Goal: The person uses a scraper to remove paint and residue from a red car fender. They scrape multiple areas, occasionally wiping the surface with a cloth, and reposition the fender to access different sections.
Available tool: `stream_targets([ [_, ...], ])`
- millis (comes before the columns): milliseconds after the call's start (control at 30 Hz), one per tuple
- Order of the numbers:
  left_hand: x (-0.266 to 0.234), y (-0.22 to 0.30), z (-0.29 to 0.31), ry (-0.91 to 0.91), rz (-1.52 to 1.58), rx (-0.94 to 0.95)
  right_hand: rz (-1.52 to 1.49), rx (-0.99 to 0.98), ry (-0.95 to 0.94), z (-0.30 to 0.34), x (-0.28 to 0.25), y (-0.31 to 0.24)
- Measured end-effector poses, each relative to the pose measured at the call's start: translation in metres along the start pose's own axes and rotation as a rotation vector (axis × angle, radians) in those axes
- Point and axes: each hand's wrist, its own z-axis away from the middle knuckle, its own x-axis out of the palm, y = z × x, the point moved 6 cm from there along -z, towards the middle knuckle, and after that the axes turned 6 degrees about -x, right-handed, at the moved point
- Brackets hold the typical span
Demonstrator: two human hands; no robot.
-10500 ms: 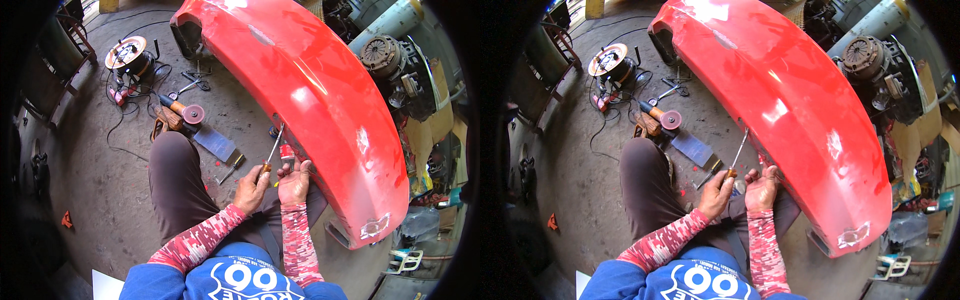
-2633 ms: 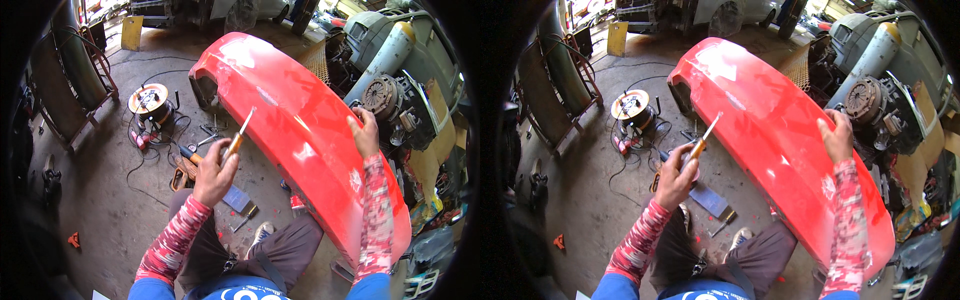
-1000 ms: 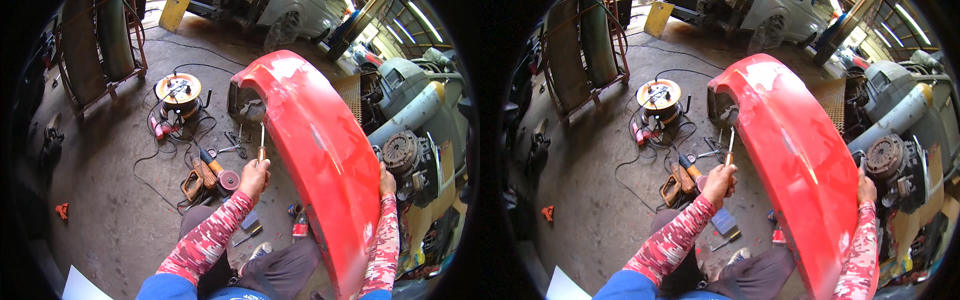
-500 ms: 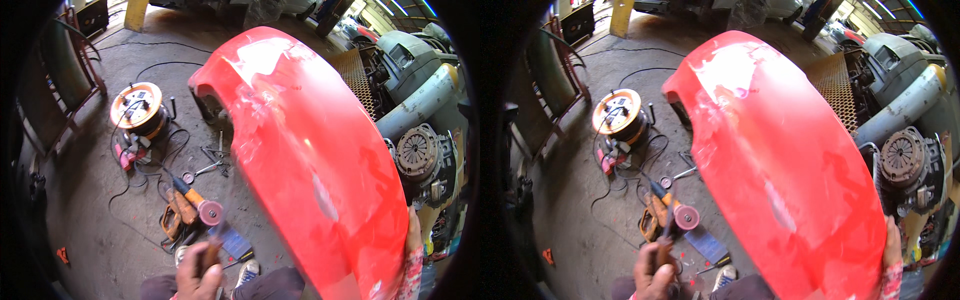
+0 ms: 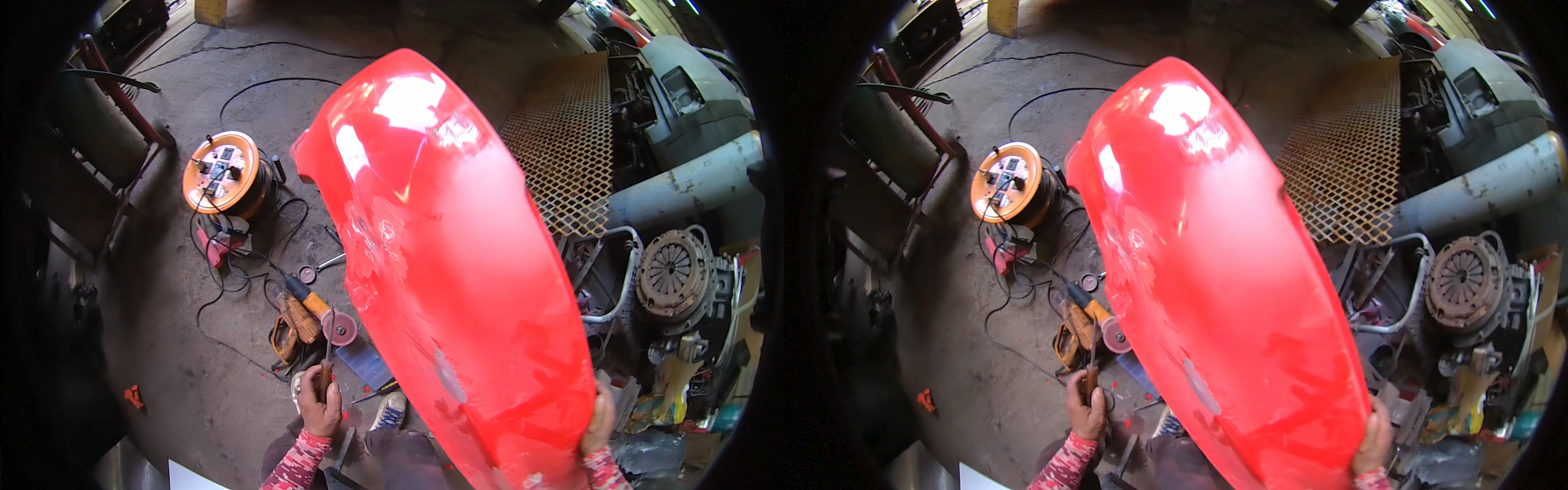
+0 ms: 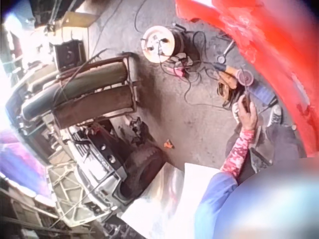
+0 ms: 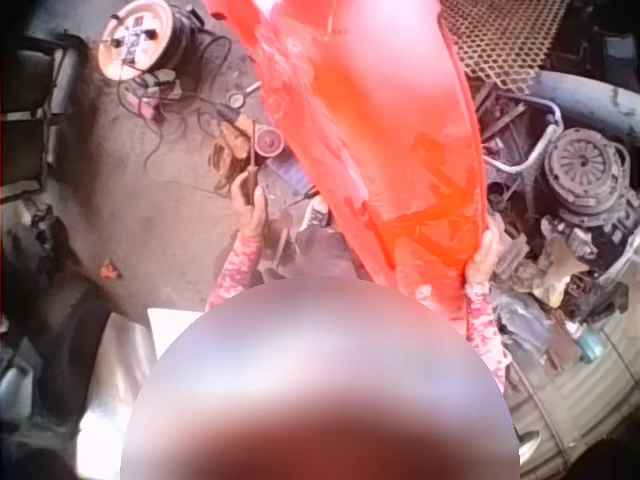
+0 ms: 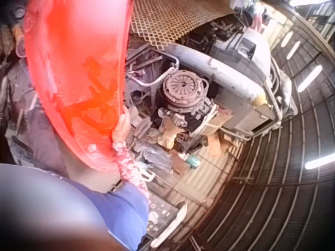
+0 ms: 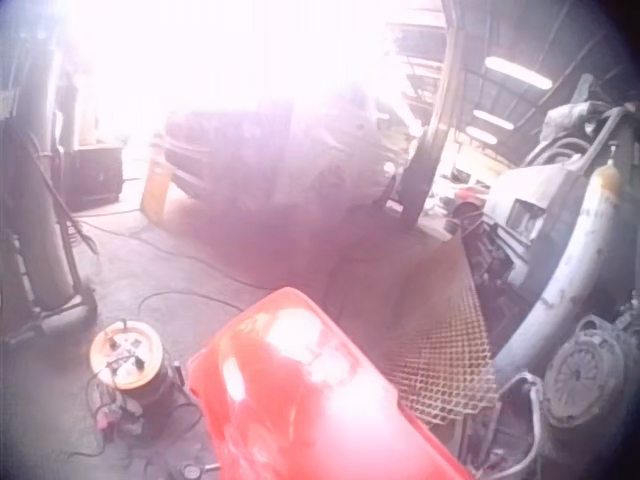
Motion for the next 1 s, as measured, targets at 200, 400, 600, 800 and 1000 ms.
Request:
stream_targets([
  [200, 0.015, 0.151, -0.015, -0.117, 0.137, 0.008, -0.021, 0.006, 0.011, 0.005, -0.002, 0.013],
  [400, 0.054, 0.284, -0.114, -0.140, -0.159, 0.177, 0.108, -0.013, 0.031, 0.004, -0.005, 0.018],
  [600, 0.084, 0.342, -0.158, -0.228, -0.462, -0.021, 0.168, 0.053, -0.006, 0.005, -0.002, 0.022],
  [800, 0.100, 0.364, -0.172, -0.197, -0.668, -0.102, 0.152, 0.064, -0.007, 0.002, -0.003, 0.023],
  [1000, 0.116, 0.370, -0.166, -0.161, -0.977, -0.102, 0.148, 0.093, -0.013, -0.004, -0.002, 0.017],
])
